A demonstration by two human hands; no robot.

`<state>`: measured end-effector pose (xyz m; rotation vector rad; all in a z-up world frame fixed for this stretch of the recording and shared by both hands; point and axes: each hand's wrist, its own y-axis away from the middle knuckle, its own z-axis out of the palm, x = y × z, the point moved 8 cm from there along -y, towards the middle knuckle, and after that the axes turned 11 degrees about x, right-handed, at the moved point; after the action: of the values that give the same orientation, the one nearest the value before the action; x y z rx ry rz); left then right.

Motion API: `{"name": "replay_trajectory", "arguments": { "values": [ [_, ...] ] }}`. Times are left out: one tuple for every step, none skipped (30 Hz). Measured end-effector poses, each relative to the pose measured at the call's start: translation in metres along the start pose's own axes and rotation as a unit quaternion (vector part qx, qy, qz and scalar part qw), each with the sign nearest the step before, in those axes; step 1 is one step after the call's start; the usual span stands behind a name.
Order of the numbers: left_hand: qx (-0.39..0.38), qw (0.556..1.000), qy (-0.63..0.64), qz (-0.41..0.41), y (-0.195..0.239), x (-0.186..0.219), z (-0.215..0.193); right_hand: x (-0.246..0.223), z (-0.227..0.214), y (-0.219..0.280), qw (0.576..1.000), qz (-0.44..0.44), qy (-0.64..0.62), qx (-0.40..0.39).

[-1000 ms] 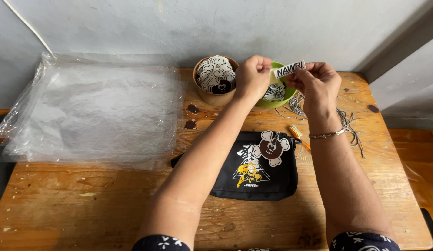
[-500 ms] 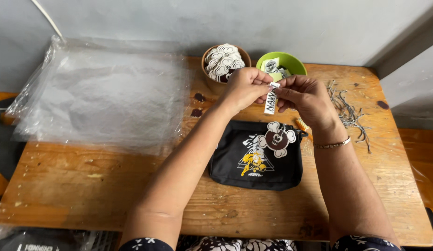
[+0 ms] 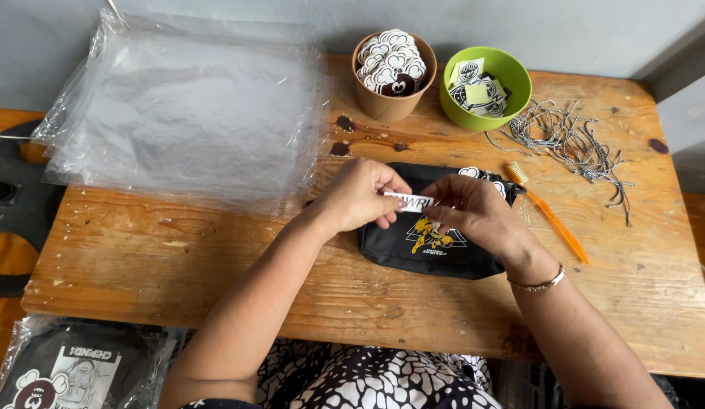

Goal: The person attaches a small metal ring to a cartoon-shaped tag and then threads a chain through the ring. They then place the assembled keychain into a small black pouch and add a rectangular tag to the pouch.

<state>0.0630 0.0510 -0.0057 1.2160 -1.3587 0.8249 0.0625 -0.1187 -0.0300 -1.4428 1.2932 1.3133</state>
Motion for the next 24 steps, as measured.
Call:
{"name": "replay_trajectory", "arguments": {
  "values": [
    [0.0, 1.0, -0.001, 0.0, 0.004, -0.002, 0.0, 0.001, 0.002, 0.004, 1.0, -0.001, -0.001, 0.0],
    [-0.008, 1.0, -0.005, -0.01, 0.009, -0.005, 0.001, -0.001, 0.005, 0.007, 1.0, -0.011, -0.016, 0.005],
    [-0.015, 1.0, -0.009, -0.021, 0.014, -0.008, 0.002, -0.003, 0.007, 0.01, 0.999, -0.022, -0.031, 0.009],
    [-0.013, 1.0, -0.009, -0.021, 0.015, -0.011, 0.002, 0.003, 0.009, 0.01, 0.999, -0.022, -0.031, 0.006],
    [-0.01, 0.999, -0.023, -0.027, 0.017, -0.016, 0.003, 0.008, 0.009, 0.01, 0.999, -0.028, -0.037, 0.012],
    [-0.007, 0.999, -0.037, -0.034, 0.019, -0.019, 0.004, 0.013, 0.01, 0.01, 0.998, -0.034, -0.043, 0.018],
    [-0.005, 0.999, -0.036, -0.035, 0.021, -0.021, 0.002, 0.012, 0.011, 0.012, 0.998, -0.033, -0.043, 0.016],
    [0.006, 0.999, -0.026, -0.041, 0.024, -0.024, -0.002, 0.011, 0.012, 0.014, 0.999, -0.039, -0.028, 0.016],
    [0.017, 0.999, -0.016, -0.047, 0.026, -0.026, -0.005, 0.01, 0.013, 0.015, 0.999, -0.044, -0.012, 0.016],
    [0.018, 0.999, -0.016, -0.047, 0.028, -0.028, -0.006, 0.014, 0.014, 0.014, 0.999, -0.045, -0.012, 0.015],
    [0.028, 0.998, -0.032, -0.047, 0.028, -0.03, -0.009, 0.018, 0.014, 0.013, 0.999, -0.047, 0.004, 0.018],
    [0.037, 0.997, -0.047, -0.047, 0.03, -0.033, -0.011, 0.023, 0.014, 0.012, 0.998, -0.049, 0.02, 0.022],
    [0.039, 0.997, -0.047, -0.048, 0.033, -0.033, -0.013, 0.027, 0.015, 0.012, 0.998, -0.049, 0.02, 0.02],
    [0.053, 0.995, -0.08, -0.036, 0.034, -0.032, -0.017, 0.031, 0.015, 0.011, 0.998, -0.055, 0.037, 0.02],
    [0.068, 0.991, -0.114, -0.024, 0.036, -0.03, -0.021, 0.034, 0.016, 0.011, 0.997, -0.06, 0.053, 0.02],
    [0.068, 0.991, -0.114, -0.026, 0.037, -0.031, -0.021, 0.034, 0.016, 0.012, 0.997, -0.059, 0.053, 0.019],
    [0.098, 0.983, -0.157, 0.007, 0.039, -0.027, -0.026, 0.032, 0.016, 0.014, 0.994, -0.068, 0.077, 0.022],
    [0.128, 0.971, -0.199, 0.04, 0.04, -0.022, -0.031, 0.03, 0.016, 0.015, 0.992, -0.078, 0.1, 0.026],
    [0.129, 0.971, -0.199, 0.039, 0.037, -0.029, -0.029, 0.03, 0.018, 0.016, 0.992, -0.077, 0.1, 0.024],
    [0.133, 0.967, -0.213, 0.039, 0.035, -0.035, -0.028, 0.027, 0.02, 0.018, 0.987, -0.092, 0.126, 0.025],
    [0.136, 0.964, -0.227, 0.04, 0.034, -0.042, -0.026, 0.025, 0.023, 0.02, 0.982, -0.108, 0.151, 0.025],
    [0.137, 0.964, -0.226, 0.039, 0.032, -0.049, -0.025, 0.021, 0.026, 0.022, 0.982, -0.108, 0.151, 0.024],
    [0.146, 0.962, -0.228, 0.029, 0.03, -0.056, -0.025, 0.016, 0.029, 0.024, 0.977, -0.124, 0.173, 0.023],
    [0.153, 0.961, -0.229, 0.021, 0.028, -0.063, -0.024, 0.011, 0.031, 0.027, 0.97, -0.14, 0.195, 0.025]
  ]
}}
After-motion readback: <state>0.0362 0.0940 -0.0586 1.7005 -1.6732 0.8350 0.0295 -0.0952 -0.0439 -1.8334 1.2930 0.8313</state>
